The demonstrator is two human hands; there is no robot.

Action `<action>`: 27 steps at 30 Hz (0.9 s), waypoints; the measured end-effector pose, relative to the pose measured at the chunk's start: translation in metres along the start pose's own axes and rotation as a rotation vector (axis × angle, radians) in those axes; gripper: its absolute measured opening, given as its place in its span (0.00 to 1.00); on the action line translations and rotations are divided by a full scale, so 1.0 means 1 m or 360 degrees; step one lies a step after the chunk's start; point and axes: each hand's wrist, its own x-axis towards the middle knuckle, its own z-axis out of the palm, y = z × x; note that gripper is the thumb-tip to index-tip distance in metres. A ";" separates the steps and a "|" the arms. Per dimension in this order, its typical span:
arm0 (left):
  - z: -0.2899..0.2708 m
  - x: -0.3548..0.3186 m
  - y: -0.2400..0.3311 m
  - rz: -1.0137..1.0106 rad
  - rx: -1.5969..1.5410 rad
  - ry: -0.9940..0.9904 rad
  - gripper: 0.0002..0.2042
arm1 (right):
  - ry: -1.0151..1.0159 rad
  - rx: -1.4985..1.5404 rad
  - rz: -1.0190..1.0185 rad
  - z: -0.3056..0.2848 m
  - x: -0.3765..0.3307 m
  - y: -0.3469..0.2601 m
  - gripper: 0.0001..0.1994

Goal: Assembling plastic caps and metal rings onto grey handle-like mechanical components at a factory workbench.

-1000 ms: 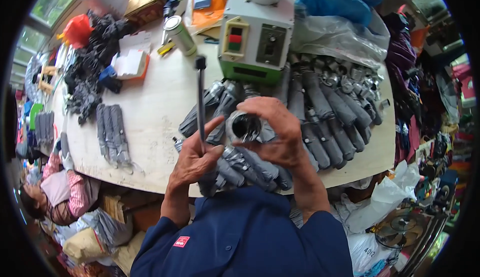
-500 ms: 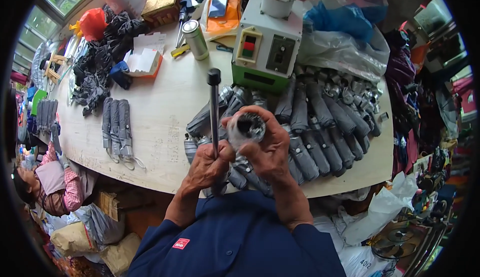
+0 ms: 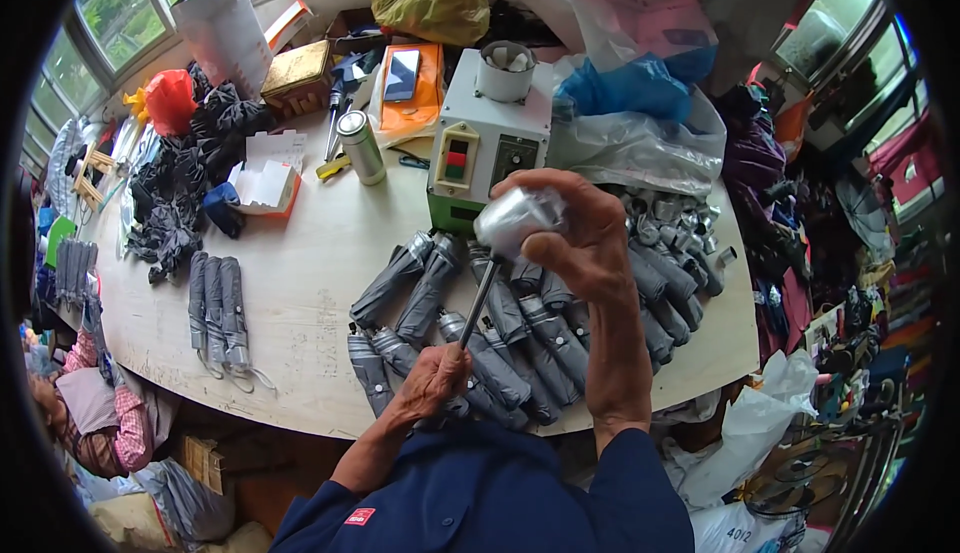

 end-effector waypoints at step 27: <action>0.005 -0.003 -0.005 0.0097 0.0036 0.0382 0.25 | 0.0113 0.0034 0.0553 0.087 -0.040 0.036 0.16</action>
